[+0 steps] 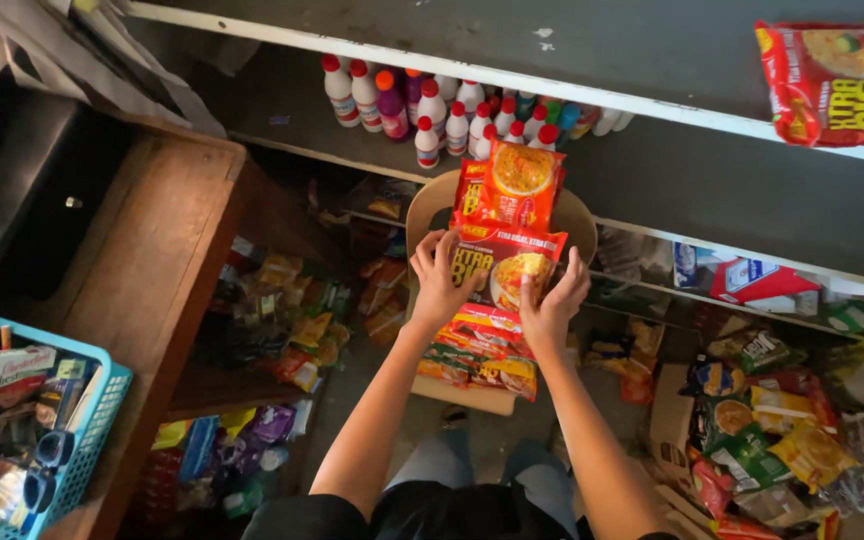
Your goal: Removing instant noodle packets from a shelf and stacking them onto a chair.
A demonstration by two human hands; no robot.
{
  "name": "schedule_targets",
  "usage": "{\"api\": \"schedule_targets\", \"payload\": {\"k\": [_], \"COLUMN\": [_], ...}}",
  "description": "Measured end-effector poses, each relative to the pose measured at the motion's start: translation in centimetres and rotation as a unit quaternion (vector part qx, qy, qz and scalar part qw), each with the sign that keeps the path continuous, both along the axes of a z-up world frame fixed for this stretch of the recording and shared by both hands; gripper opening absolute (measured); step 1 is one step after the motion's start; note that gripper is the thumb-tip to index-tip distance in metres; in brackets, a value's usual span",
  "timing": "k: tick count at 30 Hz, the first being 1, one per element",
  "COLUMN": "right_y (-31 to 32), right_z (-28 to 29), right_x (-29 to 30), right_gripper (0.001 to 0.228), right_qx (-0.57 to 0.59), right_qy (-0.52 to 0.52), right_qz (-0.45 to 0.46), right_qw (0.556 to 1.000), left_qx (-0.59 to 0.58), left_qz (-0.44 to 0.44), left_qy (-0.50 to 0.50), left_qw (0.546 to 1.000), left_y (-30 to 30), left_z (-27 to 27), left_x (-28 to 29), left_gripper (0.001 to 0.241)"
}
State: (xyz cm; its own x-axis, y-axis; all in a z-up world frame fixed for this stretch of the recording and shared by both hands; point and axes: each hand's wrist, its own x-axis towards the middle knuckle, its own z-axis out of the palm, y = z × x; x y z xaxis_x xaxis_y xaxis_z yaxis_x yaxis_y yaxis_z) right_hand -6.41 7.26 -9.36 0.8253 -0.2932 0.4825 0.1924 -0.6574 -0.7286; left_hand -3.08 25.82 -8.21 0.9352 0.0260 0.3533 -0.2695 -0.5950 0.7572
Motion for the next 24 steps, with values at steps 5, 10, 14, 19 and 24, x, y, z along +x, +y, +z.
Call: {"api": "schedule_targets", "payload": {"k": [5,10,14,19,24], "right_y": [-1.0,-6.0,-11.8,-21.5,-30.4], "right_z": [4.5,8.9,13.3,18.1,19.7], "right_x": [-0.3,0.1,0.5,2.3,6.1], "right_gripper": [0.076,0.063,0.063,0.068,0.063], "right_qx": [-0.072,-0.133,-0.206,-0.308,-0.437], "right_qy": [-0.03,-0.028,-0.043,-0.049,0.03], "right_qz": [-0.023,-0.016,-0.03,-0.05,-0.059], "right_qw": [0.997,0.991,0.977,0.949,0.897], "left_qx": [0.066,0.084,0.042,0.008,0.052], "left_qz": [-0.009,-0.011,-0.053,-0.115,-0.136], "left_qy": [-0.049,-0.104,-0.151,-0.17,-0.127], "left_qw": [0.997,0.991,0.986,0.979,0.981], "left_y": [-3.2,-9.0,-15.3,-25.3,-34.8], "left_z": [3.7,5.8,9.6,13.7,14.0], "left_x": [0.4,1.4,1.5,3.1,6.2], "left_gripper": [0.082,0.077,0.072,0.072,0.077]}}
